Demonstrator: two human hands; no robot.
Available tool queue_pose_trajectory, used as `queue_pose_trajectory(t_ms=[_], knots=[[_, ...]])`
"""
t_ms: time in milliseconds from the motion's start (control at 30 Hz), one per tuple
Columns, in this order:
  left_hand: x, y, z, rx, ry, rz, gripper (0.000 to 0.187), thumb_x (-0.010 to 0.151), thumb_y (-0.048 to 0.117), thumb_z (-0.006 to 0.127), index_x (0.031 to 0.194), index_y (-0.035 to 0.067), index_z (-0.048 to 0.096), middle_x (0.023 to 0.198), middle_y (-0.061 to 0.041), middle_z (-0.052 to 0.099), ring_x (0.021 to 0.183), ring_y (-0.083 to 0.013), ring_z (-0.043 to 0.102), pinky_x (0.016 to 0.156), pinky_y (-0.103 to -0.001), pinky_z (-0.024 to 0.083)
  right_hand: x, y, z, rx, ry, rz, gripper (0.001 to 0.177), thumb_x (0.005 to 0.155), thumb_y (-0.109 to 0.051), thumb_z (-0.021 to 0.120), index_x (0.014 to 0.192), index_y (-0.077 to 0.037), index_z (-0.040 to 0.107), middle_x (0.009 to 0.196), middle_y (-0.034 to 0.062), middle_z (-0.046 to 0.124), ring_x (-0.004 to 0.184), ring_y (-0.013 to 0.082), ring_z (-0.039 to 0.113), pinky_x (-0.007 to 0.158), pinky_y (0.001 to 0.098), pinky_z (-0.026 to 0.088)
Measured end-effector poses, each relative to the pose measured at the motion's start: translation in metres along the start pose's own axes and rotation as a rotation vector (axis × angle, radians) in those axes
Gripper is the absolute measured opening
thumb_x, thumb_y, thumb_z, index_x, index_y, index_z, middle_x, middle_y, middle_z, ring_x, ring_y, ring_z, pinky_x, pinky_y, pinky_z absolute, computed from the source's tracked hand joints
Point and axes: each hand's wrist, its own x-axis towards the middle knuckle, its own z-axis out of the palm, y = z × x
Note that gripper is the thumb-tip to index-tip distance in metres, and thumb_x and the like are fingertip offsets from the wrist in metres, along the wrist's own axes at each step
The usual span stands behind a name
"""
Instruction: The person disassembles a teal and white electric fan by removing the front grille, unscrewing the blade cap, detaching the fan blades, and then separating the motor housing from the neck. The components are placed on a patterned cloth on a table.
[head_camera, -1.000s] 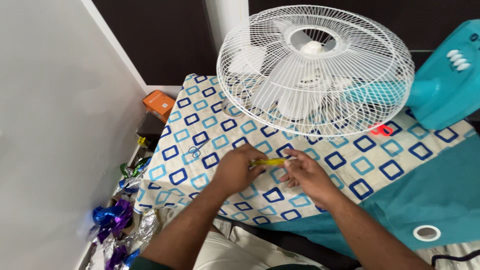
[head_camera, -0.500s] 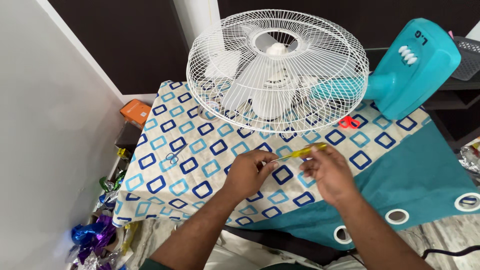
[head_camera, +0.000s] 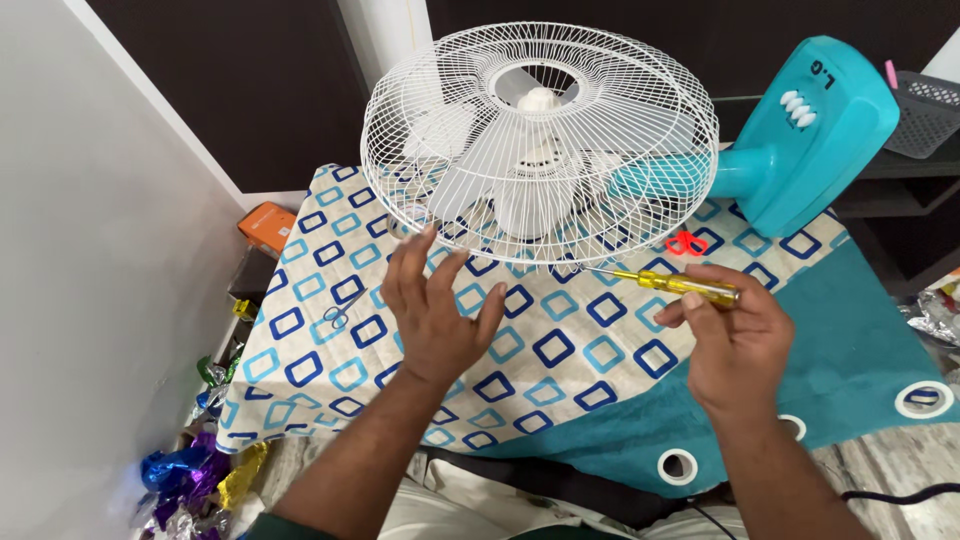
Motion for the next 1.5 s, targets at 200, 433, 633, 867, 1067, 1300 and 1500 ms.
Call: queue_pose_trajectory(t_ms=[200,433,633,867,1067,1300,1500], knots=[[0.033,0.002,0.000,0.012,-0.048,0.134,0.057,0.091,0.048,0.083,0.129,0.010,0.066,0.156,-0.023,0.037,0.147,-0.0406,0.029,0.121,-0.053,0.028,-0.001,-0.024,0.013,-0.095,-0.122,-0.150,0.028,0.100,0.005,0.063,0.127,0.010,0.060,0.116,0.0208,0.071,0.096,0.0204,0.075,0.082,0.0307,0.064],[0.040,0.011,0.001,-0.030,-0.078,0.047,0.052,0.089,0.044,0.085,0.122,0.009,0.068,0.158,-0.025,0.036,0.148,-0.0422,0.032,0.121,-0.053,0.027,0.002,-0.028,0.019,-0.347,-0.166,-0.304,0.028,0.094,0.000,0.074,0.120,0.009,0.067,0.110,0.0182,0.075,0.097,0.0181,0.074,0.081,0.0271,0.060],[0.042,0.007,0.002,-0.026,-0.094,0.025,0.052,0.088,0.043,0.085,0.124,0.009,0.068,0.158,-0.025,0.036,0.148,-0.0420,0.033,0.120,-0.054,0.027,0.008,-0.034,0.027,-0.471,-0.223,-0.391,0.028,0.092,0.000,0.076,0.119,0.002,0.070,0.113,0.0150,0.076,0.101,0.0178,0.076,0.086,0.0275,0.061],[0.044,0.004,0.003,-0.054,-0.119,-0.006,0.050,0.086,0.042,0.086,0.121,0.009,0.070,0.158,-0.022,0.036,0.147,-0.0412,0.035,0.118,-0.055,0.028,0.002,-0.037,0.040,-0.589,-0.303,-0.534,0.029,0.083,-0.002,0.080,0.111,-0.003,0.073,0.114,0.0143,0.076,0.099,0.0221,0.078,0.081,0.0284,0.063],[0.044,0.005,0.003,-0.061,-0.116,-0.016,0.051,0.085,0.041,0.087,0.121,0.010,0.070,0.159,-0.024,0.035,0.147,-0.0409,0.034,0.117,-0.056,0.028,-0.005,-0.034,0.039,-0.859,-0.350,-0.839,0.029,0.078,-0.007,0.083,0.105,-0.007,0.076,0.110,0.0122,0.078,0.082,0.0212,0.075,0.068,0.0333,0.056],[0.044,0.007,0.004,-0.065,-0.103,-0.023,0.049,0.085,0.040,0.087,0.121,0.010,0.071,0.158,-0.023,0.035,0.147,-0.0396,0.035,0.116,-0.054,0.028,-0.011,-0.029,0.025,-0.500,-0.096,-0.539,0.024,0.096,-0.001,0.070,0.118,0.001,0.061,0.114,0.0173,0.074,0.105,0.0253,0.077,0.091,0.0329,0.063],[0.046,0.011,0.007,-0.044,-0.076,-0.049,0.043,0.086,0.037,0.087,0.115,0.010,0.071,0.159,-0.022,0.037,0.148,-0.0394,0.035,0.118,-0.054,0.028,0.000,-0.029,0.012,-0.517,-0.056,-0.472,0.020,0.105,-0.003,0.066,0.122,0.005,0.060,0.114,0.0191,0.075,0.103,0.0229,0.077,0.086,0.0287,0.062]])
